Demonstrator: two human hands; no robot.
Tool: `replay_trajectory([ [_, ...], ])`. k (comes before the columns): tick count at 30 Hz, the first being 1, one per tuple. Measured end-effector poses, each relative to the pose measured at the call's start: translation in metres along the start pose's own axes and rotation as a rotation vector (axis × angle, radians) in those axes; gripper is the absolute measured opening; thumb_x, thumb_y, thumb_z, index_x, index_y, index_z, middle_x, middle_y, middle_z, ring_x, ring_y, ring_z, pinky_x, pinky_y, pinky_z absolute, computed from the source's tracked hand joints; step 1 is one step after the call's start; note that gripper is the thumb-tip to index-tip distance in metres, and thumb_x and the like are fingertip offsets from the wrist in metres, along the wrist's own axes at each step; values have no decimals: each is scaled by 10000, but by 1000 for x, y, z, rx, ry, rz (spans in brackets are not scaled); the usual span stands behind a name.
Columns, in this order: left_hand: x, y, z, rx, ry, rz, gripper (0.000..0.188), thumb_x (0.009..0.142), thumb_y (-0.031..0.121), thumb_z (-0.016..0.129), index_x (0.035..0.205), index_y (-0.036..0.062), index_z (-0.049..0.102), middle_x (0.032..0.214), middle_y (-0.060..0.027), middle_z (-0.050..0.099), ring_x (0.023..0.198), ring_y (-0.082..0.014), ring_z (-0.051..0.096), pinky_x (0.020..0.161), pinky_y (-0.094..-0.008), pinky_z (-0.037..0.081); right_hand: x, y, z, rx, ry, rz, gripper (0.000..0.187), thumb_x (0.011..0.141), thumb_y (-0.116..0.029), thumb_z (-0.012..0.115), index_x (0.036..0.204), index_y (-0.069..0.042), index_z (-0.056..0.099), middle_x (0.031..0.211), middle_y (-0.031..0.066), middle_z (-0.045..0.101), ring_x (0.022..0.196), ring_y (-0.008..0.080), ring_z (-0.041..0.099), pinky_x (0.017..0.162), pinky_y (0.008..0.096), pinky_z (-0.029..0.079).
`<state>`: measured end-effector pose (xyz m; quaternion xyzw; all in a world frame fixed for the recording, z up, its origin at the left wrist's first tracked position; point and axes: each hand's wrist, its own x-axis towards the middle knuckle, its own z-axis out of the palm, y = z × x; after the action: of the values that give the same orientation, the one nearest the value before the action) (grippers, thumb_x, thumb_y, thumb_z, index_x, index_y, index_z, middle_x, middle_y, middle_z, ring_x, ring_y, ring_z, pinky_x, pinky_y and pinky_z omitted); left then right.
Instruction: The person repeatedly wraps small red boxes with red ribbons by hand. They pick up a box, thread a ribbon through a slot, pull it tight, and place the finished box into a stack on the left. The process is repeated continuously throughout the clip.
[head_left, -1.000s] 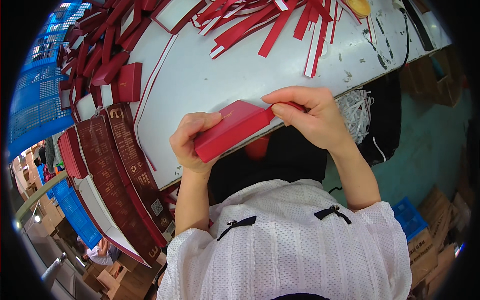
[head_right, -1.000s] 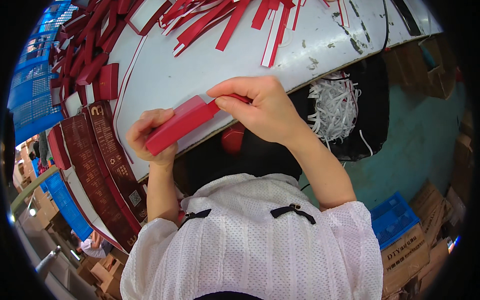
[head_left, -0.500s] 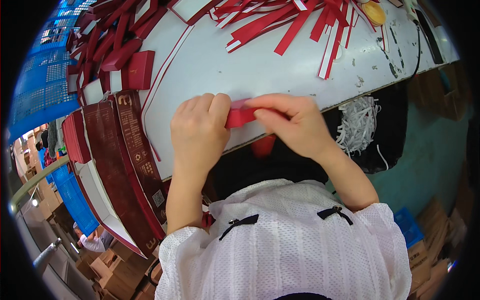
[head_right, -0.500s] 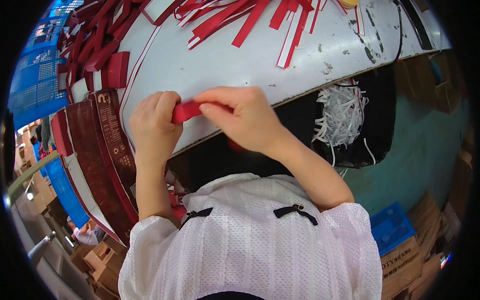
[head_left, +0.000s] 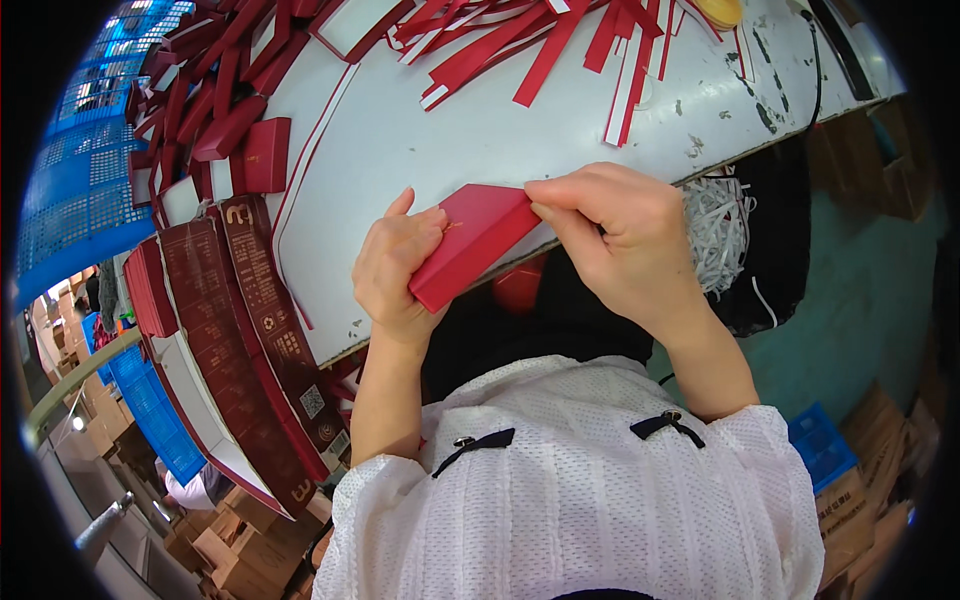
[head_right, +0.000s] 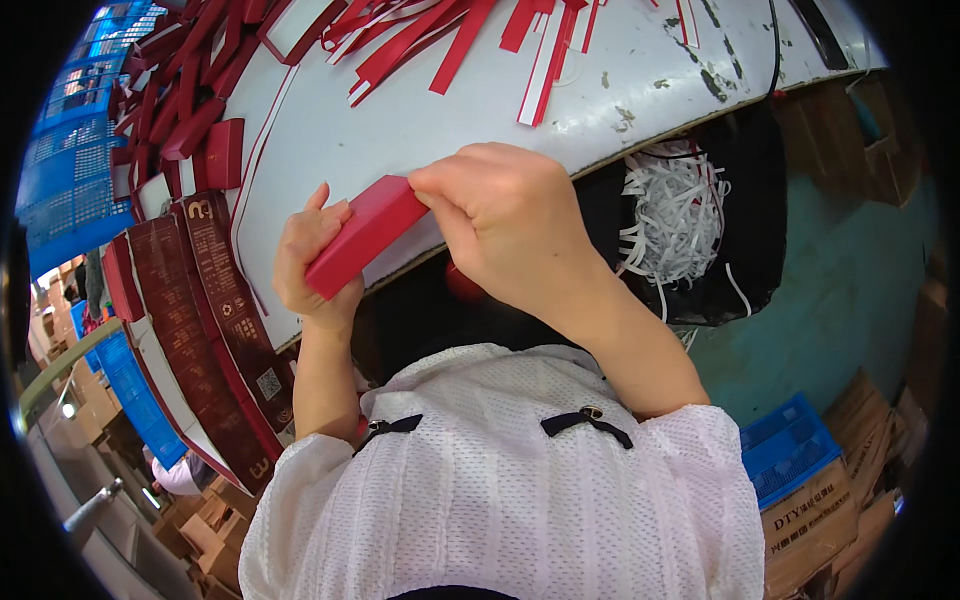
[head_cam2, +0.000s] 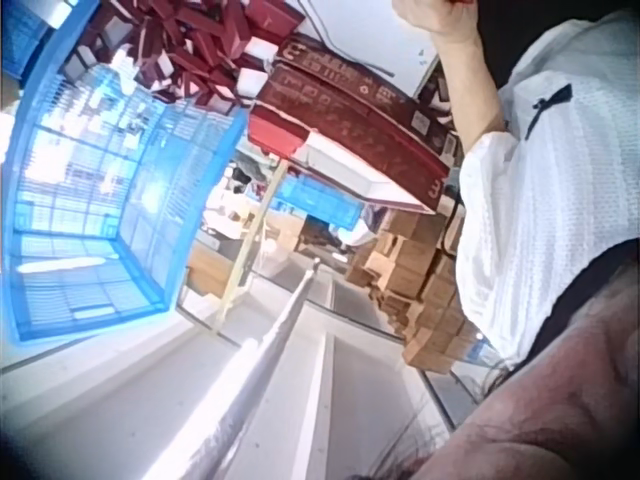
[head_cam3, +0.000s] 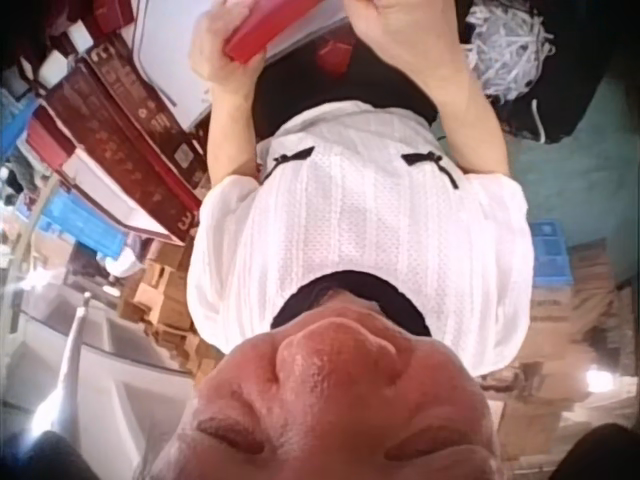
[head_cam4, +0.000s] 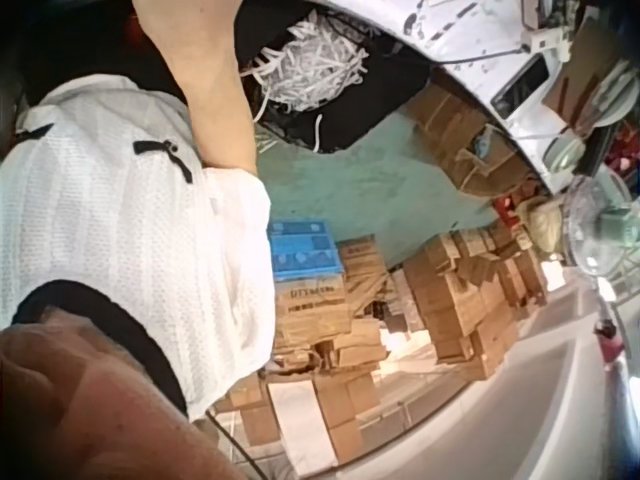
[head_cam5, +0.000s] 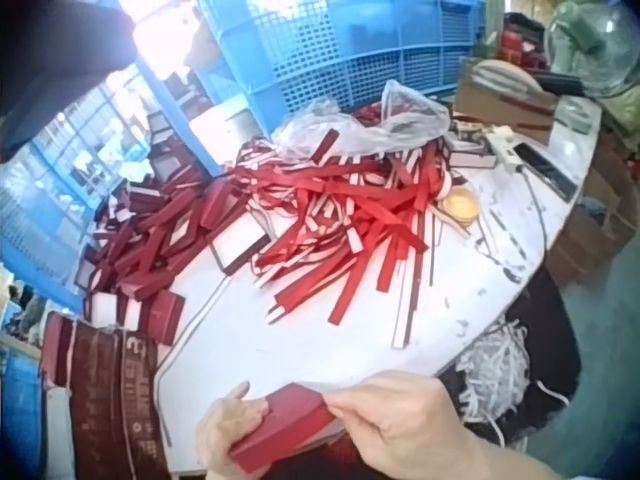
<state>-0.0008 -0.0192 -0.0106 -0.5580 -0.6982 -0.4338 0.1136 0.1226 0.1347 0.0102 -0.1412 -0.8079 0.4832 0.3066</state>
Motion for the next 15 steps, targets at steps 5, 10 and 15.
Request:
replay_trajectory([
  [5,-4,-1,1,-1,25,3,155,711,-42,606,819,-13,498,740,-173,616,677,-240,605,788,-509,464,1,-3,0,23,-55,71,38,687,-17,592,720,-11,611,637,120,580,575,278,561,514,319,439],
  [10,-11,-8,2,-52,82,9,150,719,-9,621,814,-9,505,723,-158,618,660,-241,605,826,-527,433,7,-2,-4,191,-223,289,71,690,8,638,756,13,613,620,41,582,554,75,521,498,212,398],
  [15,-22,-26,-4,-235,9,-156,431,671,90,701,1010,13,447,1003,-177,545,931,-279,536,948,-523,305,16,-2,4,474,-309,549,70,703,-18,656,727,12,597,633,1,575,573,37,497,506,188,389],
])
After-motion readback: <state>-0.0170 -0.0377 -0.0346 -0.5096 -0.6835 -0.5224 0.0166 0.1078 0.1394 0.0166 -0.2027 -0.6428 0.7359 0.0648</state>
